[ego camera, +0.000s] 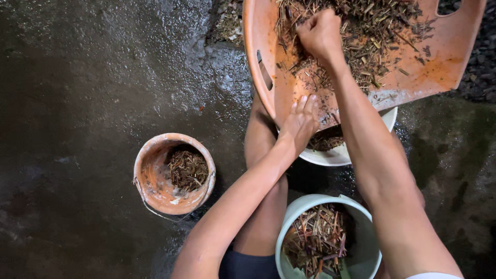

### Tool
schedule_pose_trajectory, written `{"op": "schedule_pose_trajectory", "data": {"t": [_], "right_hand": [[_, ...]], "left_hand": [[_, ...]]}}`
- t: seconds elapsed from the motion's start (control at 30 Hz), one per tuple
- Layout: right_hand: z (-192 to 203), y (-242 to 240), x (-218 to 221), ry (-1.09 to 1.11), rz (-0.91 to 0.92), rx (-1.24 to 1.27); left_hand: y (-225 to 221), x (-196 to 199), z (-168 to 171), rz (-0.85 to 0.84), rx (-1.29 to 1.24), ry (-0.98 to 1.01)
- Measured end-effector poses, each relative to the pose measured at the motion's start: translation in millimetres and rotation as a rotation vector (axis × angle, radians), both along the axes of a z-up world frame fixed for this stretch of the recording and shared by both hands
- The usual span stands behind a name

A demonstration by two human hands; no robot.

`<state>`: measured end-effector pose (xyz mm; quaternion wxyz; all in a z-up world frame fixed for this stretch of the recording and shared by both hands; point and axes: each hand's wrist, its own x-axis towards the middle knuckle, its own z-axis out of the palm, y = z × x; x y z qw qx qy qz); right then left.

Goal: The person sits on a wet floor and uses both hands to sort dried plant material from a large orange tray into a white bucket. A smaller bucket containing similar material sits nearby. The person repeatedly scoops and transfers the material, occasionally adjusting the tray.

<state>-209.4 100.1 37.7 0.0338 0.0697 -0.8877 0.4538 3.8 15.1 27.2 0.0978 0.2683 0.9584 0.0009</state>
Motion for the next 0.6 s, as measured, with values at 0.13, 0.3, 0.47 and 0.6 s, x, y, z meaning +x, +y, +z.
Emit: {"op": "schedule_pose_trajectory", "data": {"t": [0.13, 0.3, 0.47, 0.6], "right_hand": [[38.7, 19.4, 11.8, -0.481, -0.093, -0.810], [118.0, 63.2, 98.3, -0.591, 0.478, -1.212], [213.9, 71.2, 227.6, -1.356, 0.742, -0.563], [238.5, 63.3, 236.2, -0.687, 1.368, -0.260]], "left_hand": [[3.9, -1.5, -10.2, 0.030, 0.068, 0.078], [3.6, 3.1, -12.5, 0.049, 0.075, 0.069], [0.0, 3.5, -6.2, 0.073, 0.111, 0.111], [2.9, 6.3, -17.7, 0.077, 0.054, 0.093]]}}
